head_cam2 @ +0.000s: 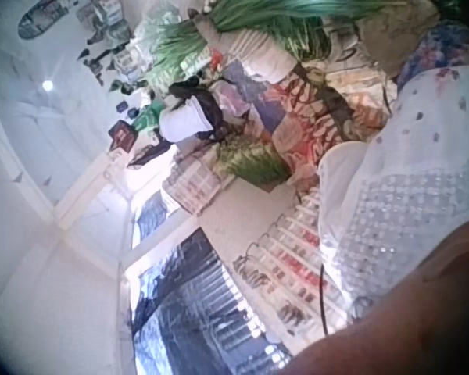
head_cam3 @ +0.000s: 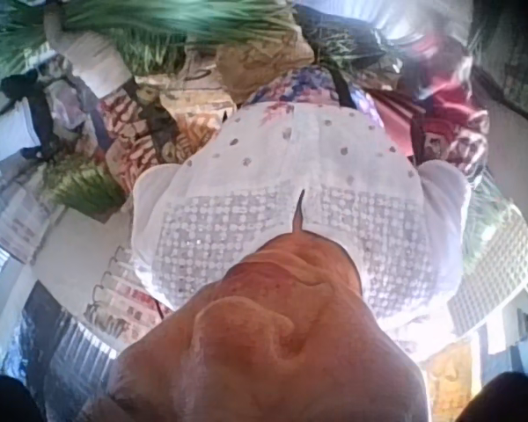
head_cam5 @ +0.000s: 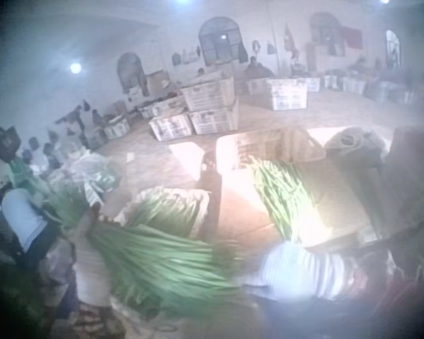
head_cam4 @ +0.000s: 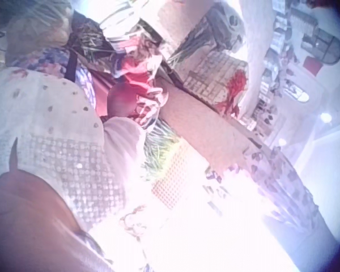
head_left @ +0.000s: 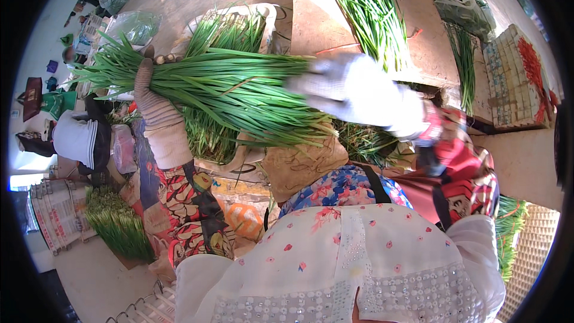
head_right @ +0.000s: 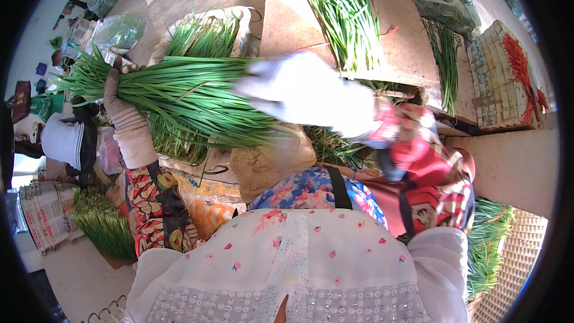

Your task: The person sorts a bunch of green onions, removing dry or yellowed leaves and placing the cleaned stalks onto a pile.

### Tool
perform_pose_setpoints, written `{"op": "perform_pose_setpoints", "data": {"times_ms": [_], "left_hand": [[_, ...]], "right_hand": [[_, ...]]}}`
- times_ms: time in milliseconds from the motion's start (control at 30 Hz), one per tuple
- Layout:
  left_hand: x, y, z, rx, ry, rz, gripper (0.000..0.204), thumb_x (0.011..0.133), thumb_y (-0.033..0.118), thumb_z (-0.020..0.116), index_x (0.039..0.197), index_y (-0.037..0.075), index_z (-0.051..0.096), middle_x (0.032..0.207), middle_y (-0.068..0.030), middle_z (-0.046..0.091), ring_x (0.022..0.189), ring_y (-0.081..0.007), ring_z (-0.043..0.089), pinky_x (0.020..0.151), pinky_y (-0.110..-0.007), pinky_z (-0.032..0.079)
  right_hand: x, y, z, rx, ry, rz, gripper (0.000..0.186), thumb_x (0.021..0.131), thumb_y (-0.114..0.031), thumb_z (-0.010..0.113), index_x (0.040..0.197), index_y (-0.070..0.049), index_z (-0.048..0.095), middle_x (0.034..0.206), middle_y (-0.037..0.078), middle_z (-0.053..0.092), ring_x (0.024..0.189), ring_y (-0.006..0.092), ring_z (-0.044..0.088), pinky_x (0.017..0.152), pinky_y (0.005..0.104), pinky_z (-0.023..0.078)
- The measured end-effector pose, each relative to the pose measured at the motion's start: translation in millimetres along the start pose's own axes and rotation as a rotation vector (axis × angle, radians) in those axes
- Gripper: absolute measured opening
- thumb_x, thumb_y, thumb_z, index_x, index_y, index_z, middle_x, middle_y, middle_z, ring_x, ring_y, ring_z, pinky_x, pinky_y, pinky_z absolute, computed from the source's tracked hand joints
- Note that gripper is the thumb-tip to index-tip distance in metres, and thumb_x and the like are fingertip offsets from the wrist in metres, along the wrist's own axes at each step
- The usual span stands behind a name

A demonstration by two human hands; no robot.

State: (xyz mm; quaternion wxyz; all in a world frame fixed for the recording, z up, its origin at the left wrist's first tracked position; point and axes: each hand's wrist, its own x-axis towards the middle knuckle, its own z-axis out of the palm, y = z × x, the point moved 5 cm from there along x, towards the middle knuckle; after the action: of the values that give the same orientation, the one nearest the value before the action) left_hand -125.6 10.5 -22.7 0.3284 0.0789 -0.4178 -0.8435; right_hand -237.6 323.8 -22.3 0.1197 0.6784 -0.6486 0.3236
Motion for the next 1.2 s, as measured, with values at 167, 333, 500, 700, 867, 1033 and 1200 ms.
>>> {"op": "perform_pose_setpoints", "data": {"times_ms": [167,333,500,700,867,1033,1200], "left_hand": [[13.2,-3.2,16.0,0.065,0.000,0.021,0.031,0.089,0.018,0.062,0.115,0.001,0.061,0.086,-0.0058,0.060,0.090,-0.0242,0.059,0.094,-0.046,0.049],[5.8,-9.1,3.8,0.124,0.120,0.045,0.039,0.088,0.025,0.063,0.118,0.000,0.060,0.107,-0.0119,0.065,0.095,-0.0256,0.062,0.092,-0.045,0.050],[7.4,11.1,-35.5,0.038,0.094,-0.014,0.035,0.089,0.020,0.061,0.118,0.001,0.058,0.091,-0.0109,0.063,0.089,-0.0243,0.061,0.092,-0.045,0.050],[15.5,-9.3,-38.0,-0.111,-0.116,-0.061,0.039,0.092,0.025,0.055,0.121,-0.001,0.058,0.089,-0.0045,0.063,0.090,-0.0229,0.058,0.099,-0.048,0.043],[10.6,14.4,-46.5,-0.038,-0.013,-0.006,0.034,0.094,0.029,0.050,0.112,0.003,0.062,0.085,-0.0022,0.062,0.089,-0.0223,0.056,0.093,-0.047,0.045],[19.3,-1.0,-89.4,-0.003,0.018,-0.042,0.032,0.093,0.028,0.050,0.106,0.003,0.064,0.080,-0.0053,0.064,0.083,-0.0249,0.061,0.090,-0.048,0.047],[21.8,3.1,-130.3,0.165,0.337,-0.065,0.028,0.091,0.030,0.053,0.101,0.006,0.064,0.094,-0.0099,0.067,0.086,-0.0298,0.063,0.085,-0.047,0.050]], "right_hand": [[80.1,-5.2,41.9,-0.126,0.111,-0.203,0.011,0.076,-0.022,0.063,0.085,-0.016,0.067,0.088,0.006,0.052,0.079,0.0240,0.058,0.064,0.0386,0.049],[126.9,0.8,-2.8,0.186,0.443,-0.051,0.021,0.085,-0.029,0.061,0.082,-0.010,0.069,0.084,0.009,0.064,0.068,0.0257,0.062,0.061,0.0377,0.048],[99.8,13.4,-87.3,0.714,0.462,0.053,0.021,0.087,-0.027,0.061,0.093,-0.008,0.068,0.089,0.012,0.067,0.071,0.0251,0.063,0.066,0.0355,0.049],[-73.3,36.5,-122.6,1.211,0.017,0.406,0.026,0.089,-0.024,0.060,0.106,-0.007,0.068,0.095,0.015,0.066,0.082,0.0249,0.066,0.073,0.0328,0.052],[-179.6,59.6,-2.7,-0.204,-1.101,0.921,0.066,0.083,-0.036,0.068,0.136,-0.004,0.045,0.121,0.020,0.060,0.105,0.0290,0.064,0.089,0.0382,0.051],[-134.0,17.8,78.4,0.679,-0.240,1.173,0.069,0.088,-0.047,0.062,0.140,-0.007,0.042,0.129,0.024,0.056,0.114,0.0387,0.057,0.096,0.0385,0.046],[-132.5,53.0,114.2,0.597,0.143,1.131,0.038,0.096,-0.039,0.054,0.103,-0.004,0.068,0.082,0.020,0.068,0.076,0.0353,0.066,0.071,0.0394,0.052]]}}
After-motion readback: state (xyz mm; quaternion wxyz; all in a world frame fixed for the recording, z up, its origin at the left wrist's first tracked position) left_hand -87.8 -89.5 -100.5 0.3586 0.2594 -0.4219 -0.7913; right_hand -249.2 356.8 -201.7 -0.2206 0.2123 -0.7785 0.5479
